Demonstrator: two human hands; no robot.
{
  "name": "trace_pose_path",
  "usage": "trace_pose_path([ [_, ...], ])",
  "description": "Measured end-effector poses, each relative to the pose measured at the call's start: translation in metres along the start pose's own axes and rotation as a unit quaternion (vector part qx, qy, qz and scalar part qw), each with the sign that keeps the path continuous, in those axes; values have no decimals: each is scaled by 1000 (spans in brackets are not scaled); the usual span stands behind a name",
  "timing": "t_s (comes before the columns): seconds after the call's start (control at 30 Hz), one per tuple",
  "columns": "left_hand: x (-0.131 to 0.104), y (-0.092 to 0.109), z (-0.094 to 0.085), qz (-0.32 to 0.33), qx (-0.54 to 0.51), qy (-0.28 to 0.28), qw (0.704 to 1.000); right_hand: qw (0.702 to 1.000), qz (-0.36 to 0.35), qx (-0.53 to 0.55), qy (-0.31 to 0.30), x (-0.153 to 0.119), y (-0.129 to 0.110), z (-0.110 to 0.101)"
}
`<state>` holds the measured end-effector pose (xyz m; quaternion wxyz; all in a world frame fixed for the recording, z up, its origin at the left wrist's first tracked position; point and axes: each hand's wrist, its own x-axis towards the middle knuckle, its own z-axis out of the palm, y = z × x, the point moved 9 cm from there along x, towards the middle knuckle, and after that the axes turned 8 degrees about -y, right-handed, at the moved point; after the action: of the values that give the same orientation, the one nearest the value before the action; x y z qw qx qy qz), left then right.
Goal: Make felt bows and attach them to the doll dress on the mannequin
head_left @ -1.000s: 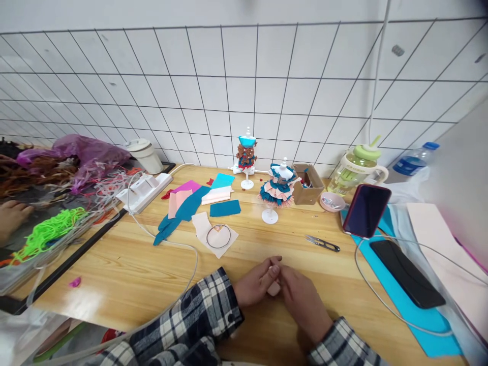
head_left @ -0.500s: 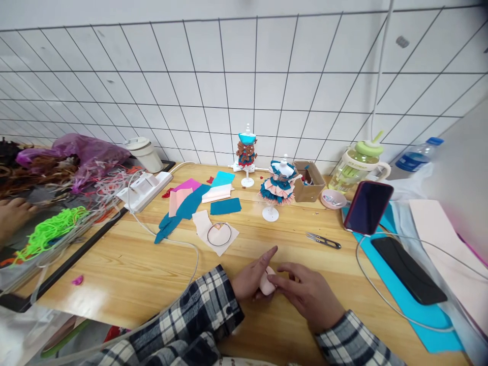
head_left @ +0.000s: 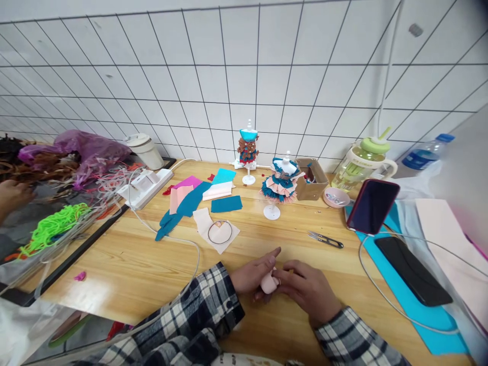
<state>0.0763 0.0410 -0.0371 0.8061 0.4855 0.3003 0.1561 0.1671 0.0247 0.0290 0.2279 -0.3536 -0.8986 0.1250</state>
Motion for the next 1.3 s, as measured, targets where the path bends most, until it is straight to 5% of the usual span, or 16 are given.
trace_pose_path([
  [0.3,2,-2,6,-14,-46,-17,999,996,-46,2,76,-5,-22,-24],
  [0.43,1,-1,4,-12,-33,-8,999,997,-78,-6,27,0,-32,-14],
  [0.63,-2,3,3,52,-84,-15,995,997,-11,60,52,1,-7,-7],
  [0.8,-2,-1,8,46,-69,-29,996,986,8,165,-15,5,-1,-2],
  [0.93,-1,-4,6,26,-34,-20,999,944,100,310,-56,1,14,9],
  [1.07,0,-2,3,43,-4,1,999,859,222,459,-49,-12,33,31],
  [1.17,1,1,5,68,47,0,997,802,289,522,-4,-15,40,44],
  [1.3,1,5,11,100,91,-8,991,777,281,555,98,-8,39,32],
])
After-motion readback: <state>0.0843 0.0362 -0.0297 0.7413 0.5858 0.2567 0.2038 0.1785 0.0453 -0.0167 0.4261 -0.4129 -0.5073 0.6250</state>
